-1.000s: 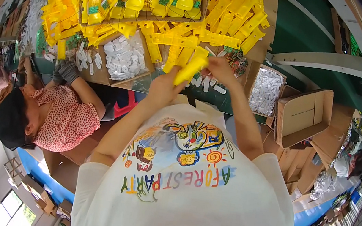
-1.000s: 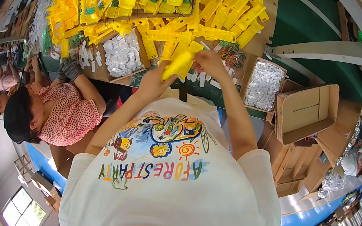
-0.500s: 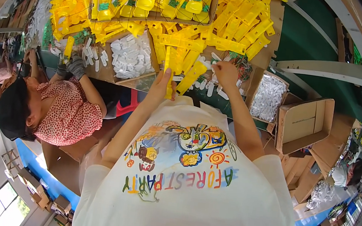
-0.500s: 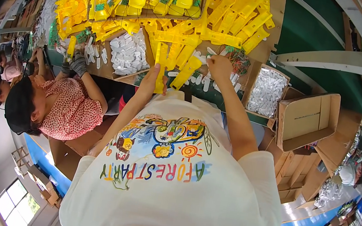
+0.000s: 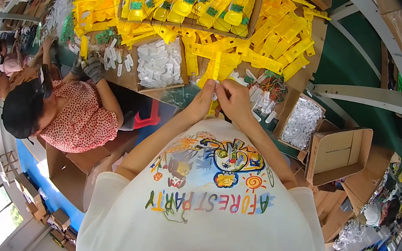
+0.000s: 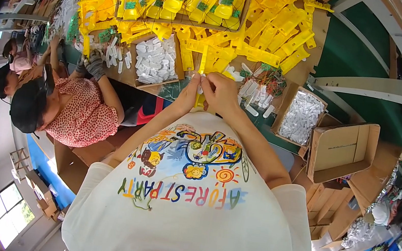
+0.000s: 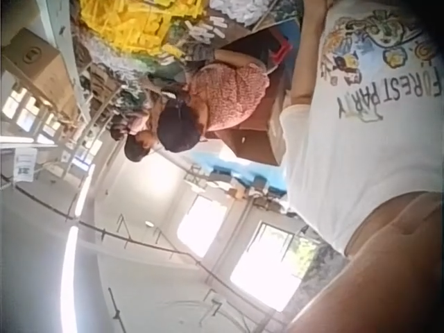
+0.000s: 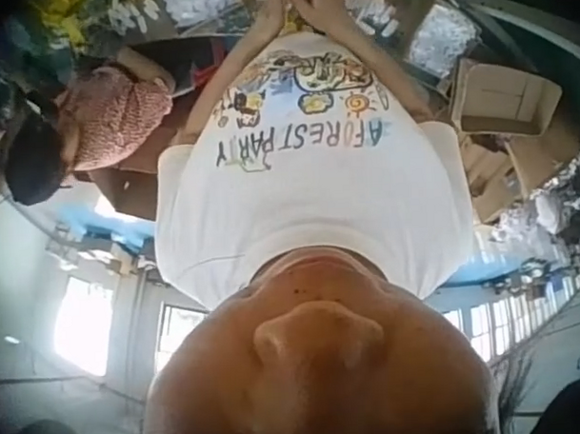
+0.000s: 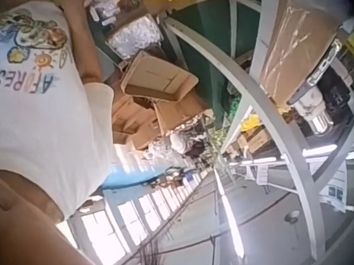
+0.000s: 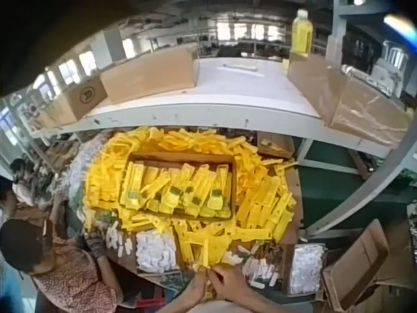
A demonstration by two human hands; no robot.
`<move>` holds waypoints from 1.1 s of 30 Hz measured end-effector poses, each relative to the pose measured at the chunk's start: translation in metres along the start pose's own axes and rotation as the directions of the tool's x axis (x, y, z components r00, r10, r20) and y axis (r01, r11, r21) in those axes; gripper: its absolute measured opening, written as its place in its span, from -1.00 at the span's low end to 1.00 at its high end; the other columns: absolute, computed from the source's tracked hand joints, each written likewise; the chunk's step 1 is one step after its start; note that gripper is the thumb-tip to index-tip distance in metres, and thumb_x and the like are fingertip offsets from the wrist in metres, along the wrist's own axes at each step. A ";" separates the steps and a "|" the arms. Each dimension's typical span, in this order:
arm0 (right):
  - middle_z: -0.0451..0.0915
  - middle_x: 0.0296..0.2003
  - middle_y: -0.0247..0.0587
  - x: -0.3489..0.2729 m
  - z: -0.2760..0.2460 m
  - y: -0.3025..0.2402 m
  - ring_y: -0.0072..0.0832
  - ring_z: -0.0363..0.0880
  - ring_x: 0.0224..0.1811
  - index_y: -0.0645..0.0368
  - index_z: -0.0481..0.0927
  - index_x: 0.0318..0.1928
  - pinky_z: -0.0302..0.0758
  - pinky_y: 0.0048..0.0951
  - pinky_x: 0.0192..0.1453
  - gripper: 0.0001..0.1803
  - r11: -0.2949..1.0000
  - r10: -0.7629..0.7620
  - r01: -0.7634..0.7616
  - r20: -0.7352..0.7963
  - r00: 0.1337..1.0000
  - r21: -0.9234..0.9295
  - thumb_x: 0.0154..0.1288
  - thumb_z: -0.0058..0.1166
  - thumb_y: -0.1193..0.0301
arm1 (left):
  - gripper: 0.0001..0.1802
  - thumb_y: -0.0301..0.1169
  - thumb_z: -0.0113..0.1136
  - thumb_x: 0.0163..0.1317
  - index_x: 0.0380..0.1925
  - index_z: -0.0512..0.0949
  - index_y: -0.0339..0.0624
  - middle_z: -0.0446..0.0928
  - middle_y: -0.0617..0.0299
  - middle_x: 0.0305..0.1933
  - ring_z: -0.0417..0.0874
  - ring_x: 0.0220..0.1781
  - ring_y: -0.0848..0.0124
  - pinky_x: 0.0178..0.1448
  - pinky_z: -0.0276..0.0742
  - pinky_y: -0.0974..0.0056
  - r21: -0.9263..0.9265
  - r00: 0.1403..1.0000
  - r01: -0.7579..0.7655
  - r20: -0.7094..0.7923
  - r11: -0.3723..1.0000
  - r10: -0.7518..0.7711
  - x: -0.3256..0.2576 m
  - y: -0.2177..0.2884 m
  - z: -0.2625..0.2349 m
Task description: Assembling electronic circuit boards into yellow plastic housings and organizing the finished units into boxes.
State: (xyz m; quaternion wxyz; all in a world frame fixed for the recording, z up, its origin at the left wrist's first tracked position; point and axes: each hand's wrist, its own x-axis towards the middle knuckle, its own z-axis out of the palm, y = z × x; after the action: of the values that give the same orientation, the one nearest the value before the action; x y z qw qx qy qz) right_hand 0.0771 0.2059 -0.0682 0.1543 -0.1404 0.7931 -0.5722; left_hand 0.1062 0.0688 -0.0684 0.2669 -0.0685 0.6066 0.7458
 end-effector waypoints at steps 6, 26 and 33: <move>0.47 -0.64 -0.15 0.009 -0.004 -0.008 -0.35 0.48 -0.58 0.25 0.49 -0.52 0.32 -0.38 -0.49 -0.69 0.998 -0.067 0.068 0.045 0.997 -0.002 0.28 -0.06 0.29 | -0.30 0.19 -0.55 0.33 -0.17 0.41 -0.17 0.48 0.18 -0.49 0.53 -0.52 0.41 -0.42 0.46 0.36 -0.252 0.993 0.104 -0.026 0.962 -0.114 -0.002 -0.010 -0.001; 0.57 -0.27 -0.06 0.022 -0.032 -0.076 -0.16 0.55 -0.18 0.15 0.57 -0.17 0.48 -0.29 -0.13 -0.75 0.818 -0.030 0.153 0.224 0.974 -0.555 0.21 0.01 0.29 | -0.68 -0.21 0.16 0.17 -0.51 0.55 -0.30 0.54 0.01 -0.46 0.55 -0.47 0.15 -0.34 0.48 0.17 0.545 0.563 -0.055 -0.675 0.837 0.477 0.028 -0.152 -0.078; 0.38 0.10 0.05 0.158 -0.096 -0.313 -0.04 0.25 0.21 0.22 0.36 0.13 0.13 -0.12 0.30 -0.41 -0.034 -0.960 0.201 0.088 0.267 -0.979 0.10 0.15 0.25 | -0.71 -0.21 0.09 0.13 -0.41 0.60 -0.22 0.57 -0.02 -0.40 0.59 -0.34 0.09 -0.26 0.48 0.07 0.617 0.488 0.041 -0.699 0.786 0.523 0.026 -0.130 -0.071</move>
State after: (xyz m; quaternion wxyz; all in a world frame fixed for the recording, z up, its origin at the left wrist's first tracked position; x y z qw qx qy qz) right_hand -0.0920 0.1302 0.2453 -0.5458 -0.3465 0.7615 -0.0468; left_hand 0.1305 0.0261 -0.2102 -0.1675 -0.2484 0.8492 0.4348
